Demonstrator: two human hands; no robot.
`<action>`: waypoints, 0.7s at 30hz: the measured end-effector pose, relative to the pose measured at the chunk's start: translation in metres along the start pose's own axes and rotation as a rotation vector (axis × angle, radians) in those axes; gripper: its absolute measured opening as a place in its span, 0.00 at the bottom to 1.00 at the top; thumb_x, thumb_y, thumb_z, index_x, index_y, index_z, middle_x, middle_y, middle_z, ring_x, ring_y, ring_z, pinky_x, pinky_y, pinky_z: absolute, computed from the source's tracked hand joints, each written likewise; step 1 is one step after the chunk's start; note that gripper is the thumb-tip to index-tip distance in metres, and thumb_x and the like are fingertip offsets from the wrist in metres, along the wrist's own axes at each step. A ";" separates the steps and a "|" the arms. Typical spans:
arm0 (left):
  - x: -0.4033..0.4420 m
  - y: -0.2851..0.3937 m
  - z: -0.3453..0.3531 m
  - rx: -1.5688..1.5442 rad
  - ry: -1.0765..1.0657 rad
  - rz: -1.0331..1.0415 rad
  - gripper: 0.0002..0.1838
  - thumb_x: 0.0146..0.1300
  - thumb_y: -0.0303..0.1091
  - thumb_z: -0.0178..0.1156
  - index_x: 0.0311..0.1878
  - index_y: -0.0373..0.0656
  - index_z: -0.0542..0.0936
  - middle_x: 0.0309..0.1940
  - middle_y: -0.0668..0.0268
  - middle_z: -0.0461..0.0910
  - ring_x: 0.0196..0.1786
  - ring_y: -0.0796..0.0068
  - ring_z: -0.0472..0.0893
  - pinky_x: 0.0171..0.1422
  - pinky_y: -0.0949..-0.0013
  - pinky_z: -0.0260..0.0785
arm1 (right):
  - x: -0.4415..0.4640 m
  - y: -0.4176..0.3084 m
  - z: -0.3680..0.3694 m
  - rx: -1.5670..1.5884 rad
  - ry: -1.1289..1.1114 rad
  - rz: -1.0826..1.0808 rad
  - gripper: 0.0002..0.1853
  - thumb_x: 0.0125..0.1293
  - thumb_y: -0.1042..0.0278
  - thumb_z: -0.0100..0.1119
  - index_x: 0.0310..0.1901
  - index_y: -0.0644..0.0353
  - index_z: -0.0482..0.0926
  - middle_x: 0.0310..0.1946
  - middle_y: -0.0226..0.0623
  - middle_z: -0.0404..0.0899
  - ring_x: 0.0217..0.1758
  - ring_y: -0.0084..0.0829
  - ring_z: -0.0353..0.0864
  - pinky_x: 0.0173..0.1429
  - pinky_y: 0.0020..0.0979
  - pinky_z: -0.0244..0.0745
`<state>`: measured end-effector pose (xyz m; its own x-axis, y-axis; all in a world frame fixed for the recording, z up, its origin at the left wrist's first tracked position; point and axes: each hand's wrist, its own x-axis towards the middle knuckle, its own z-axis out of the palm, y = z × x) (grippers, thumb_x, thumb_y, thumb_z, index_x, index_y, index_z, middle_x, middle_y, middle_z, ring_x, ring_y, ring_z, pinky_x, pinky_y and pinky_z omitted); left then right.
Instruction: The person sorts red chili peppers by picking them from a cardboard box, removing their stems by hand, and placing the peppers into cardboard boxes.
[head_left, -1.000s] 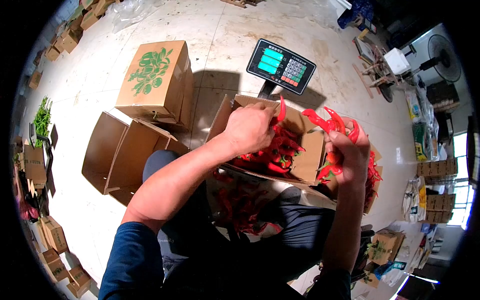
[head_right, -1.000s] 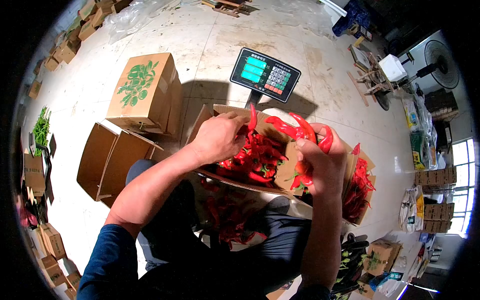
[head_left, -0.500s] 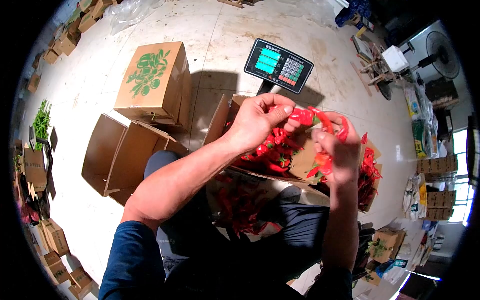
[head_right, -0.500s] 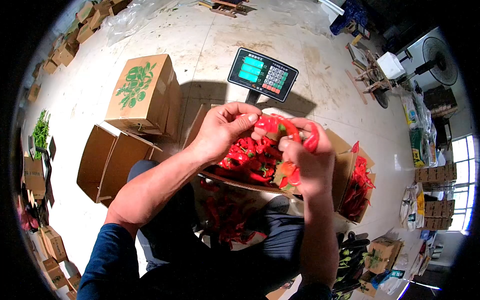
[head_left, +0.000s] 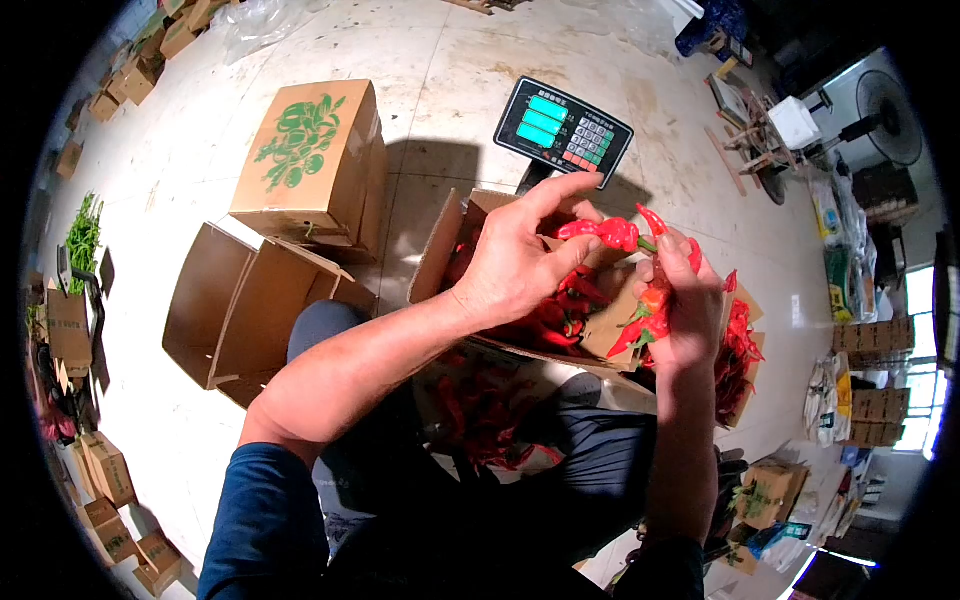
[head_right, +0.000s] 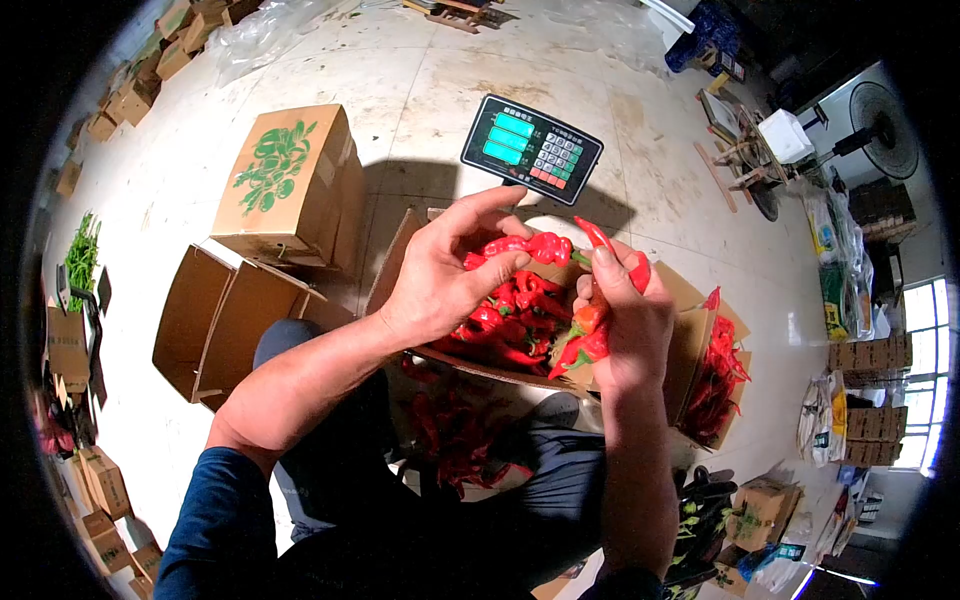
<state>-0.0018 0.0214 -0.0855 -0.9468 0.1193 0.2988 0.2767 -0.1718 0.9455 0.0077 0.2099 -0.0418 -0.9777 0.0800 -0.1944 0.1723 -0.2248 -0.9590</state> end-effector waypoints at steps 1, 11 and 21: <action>0.000 -0.003 0.000 -0.038 -0.015 0.003 0.31 0.64 0.19 0.64 0.69 0.37 0.67 0.46 0.62 0.81 0.48 0.78 0.80 0.57 0.73 0.74 | 0.000 0.001 0.000 0.018 -0.002 0.005 0.19 0.64 0.68 0.62 0.54 0.68 0.75 0.33 0.29 0.74 0.32 0.19 0.73 0.33 0.21 0.69; -0.005 -0.007 0.002 -0.697 0.085 -0.323 0.31 0.62 0.20 0.66 0.68 0.34 0.67 0.52 0.57 0.81 0.55 0.67 0.82 0.64 0.64 0.75 | -0.002 0.000 0.002 -0.048 -0.009 -0.082 0.19 0.59 0.68 0.64 0.50 0.67 0.75 0.31 0.29 0.74 0.30 0.18 0.71 0.33 0.20 0.67; -0.012 -0.007 0.002 -1.052 0.048 -0.468 0.18 0.66 0.24 0.64 0.58 0.37 0.77 0.49 0.56 0.84 0.51 0.66 0.84 0.61 0.61 0.78 | -0.003 0.002 -0.004 -0.422 -0.042 -0.307 0.23 0.60 0.76 0.63 0.56 0.72 0.69 0.36 0.34 0.80 0.34 0.19 0.77 0.39 0.21 0.74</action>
<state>0.0075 0.0236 -0.0955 -0.9323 0.3530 -0.0795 -0.3557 -0.8540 0.3796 0.0109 0.2134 -0.0439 -0.9933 0.0403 0.1085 -0.0975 0.2141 -0.9719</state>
